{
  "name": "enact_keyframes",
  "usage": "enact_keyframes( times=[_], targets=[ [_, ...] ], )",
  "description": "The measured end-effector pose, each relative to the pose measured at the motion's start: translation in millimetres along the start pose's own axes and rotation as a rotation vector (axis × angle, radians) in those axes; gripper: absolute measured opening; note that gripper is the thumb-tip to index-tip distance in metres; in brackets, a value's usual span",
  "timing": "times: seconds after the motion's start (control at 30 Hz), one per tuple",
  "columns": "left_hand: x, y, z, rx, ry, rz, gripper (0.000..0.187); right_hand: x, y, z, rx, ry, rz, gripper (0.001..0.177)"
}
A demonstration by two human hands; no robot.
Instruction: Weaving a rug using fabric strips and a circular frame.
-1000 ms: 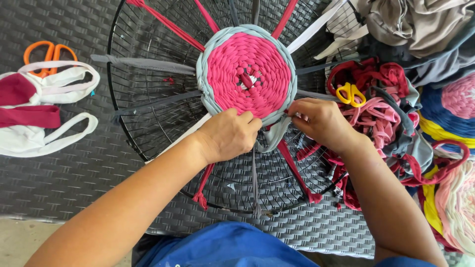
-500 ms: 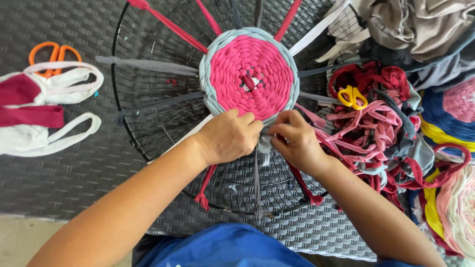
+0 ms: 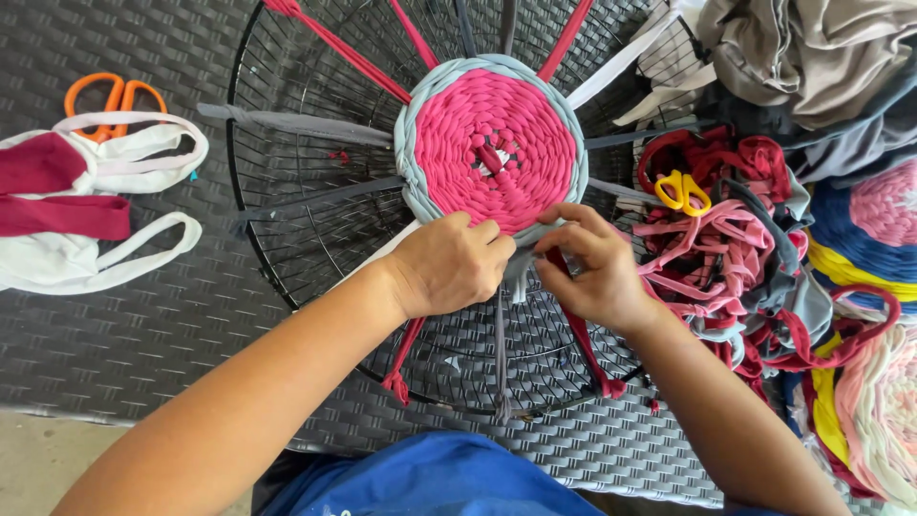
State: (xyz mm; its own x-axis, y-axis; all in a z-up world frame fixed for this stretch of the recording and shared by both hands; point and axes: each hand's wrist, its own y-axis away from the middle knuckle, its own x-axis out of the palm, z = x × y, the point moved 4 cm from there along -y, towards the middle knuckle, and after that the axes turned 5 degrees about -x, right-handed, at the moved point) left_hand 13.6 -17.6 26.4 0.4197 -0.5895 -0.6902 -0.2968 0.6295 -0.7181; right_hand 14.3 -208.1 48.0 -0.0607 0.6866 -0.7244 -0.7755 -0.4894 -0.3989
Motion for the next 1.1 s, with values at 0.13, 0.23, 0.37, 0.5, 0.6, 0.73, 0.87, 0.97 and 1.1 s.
enact_keyframes(
  times=[0.13, 0.23, 0.37, 0.5, 0.6, 0.73, 0.87, 0.97, 1.1],
  targets=[
    [-2.1, 2.3, 0.2, -0.004, 0.022, 0.006, 0.014, -43.2, -18.7, -9.6, -0.084, 0.030, 0.085, 0.024],
    [-4.1, -0.4, 1.7, 0.029, 0.008, -0.031, 0.013, -92.5, -34.4, -26.2, -0.169, 0.285, 0.008, 0.029],
    [-13.1, -5.9, 2.0, -0.003, 0.040, 0.080, 0.004, -126.8, -41.5, -46.1, -0.187, 0.585, -0.005, 0.017],
    [-13.9, -7.1, 1.3, 0.015, 0.074, 0.079, 0.002, -129.2, -42.5, -58.3, -0.236, 0.669, 0.026, 0.012],
    [-23.7, -19.7, 6.7, -0.114, 0.373, 0.117, 0.006, -131.0, -43.1, -53.3, -0.278, 0.685, -0.046, 0.018],
    [-2.2, -45.2, 23.5, -0.325, 0.505, 0.027, 0.020, -138.2, -36.8, -53.0, -0.277, 0.698, -0.070, 0.020],
    [49.8, -64.7, 19.9, -0.347, 0.340, 0.129, 0.016, -153.1, -39.2, -54.0, -0.016, 0.242, -0.144, 0.023],
    [76.5, -71.7, 8.9, -0.371, 0.326, 0.148, 0.020, -160.2, -30.5, -75.3, 0.135, -0.208, -0.125, 0.021],
    [78.6, -79.9, 5.4, -0.309, 0.187, 0.058, 0.018, -120.1, -35.6, -68.1, 0.333, -0.426, 0.108, 0.018]
  ],
)
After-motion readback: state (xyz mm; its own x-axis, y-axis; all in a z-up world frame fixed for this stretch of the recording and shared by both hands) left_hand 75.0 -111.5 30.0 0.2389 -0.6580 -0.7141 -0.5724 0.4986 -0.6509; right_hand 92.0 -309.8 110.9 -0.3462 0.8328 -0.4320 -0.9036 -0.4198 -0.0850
